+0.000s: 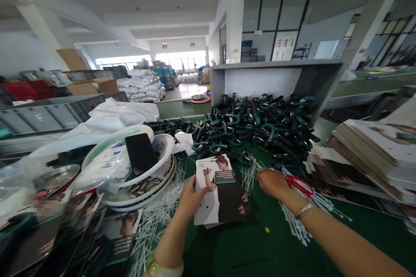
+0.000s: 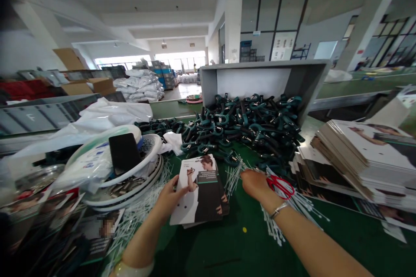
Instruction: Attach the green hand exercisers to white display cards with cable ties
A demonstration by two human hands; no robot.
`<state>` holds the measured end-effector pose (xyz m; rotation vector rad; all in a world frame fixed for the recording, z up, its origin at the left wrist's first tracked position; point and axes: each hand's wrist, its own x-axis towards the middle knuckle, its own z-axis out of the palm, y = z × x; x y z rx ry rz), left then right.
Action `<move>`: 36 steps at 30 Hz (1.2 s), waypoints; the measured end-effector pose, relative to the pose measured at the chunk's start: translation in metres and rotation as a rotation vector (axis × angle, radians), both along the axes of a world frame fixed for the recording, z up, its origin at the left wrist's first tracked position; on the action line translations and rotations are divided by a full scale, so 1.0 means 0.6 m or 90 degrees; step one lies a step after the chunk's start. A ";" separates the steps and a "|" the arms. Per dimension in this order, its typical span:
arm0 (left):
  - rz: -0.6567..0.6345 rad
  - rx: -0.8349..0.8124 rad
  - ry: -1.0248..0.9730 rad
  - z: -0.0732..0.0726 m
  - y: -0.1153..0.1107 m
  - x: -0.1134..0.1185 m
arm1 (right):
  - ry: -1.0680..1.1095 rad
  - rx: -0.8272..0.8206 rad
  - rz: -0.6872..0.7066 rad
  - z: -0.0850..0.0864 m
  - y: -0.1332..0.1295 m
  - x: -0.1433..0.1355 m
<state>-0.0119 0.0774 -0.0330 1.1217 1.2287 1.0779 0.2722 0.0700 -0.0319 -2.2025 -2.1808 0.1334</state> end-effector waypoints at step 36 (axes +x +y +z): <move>-0.088 -0.118 -0.198 0.021 -0.081 0.020 | 0.671 0.231 -0.013 0.020 -0.114 -0.175</move>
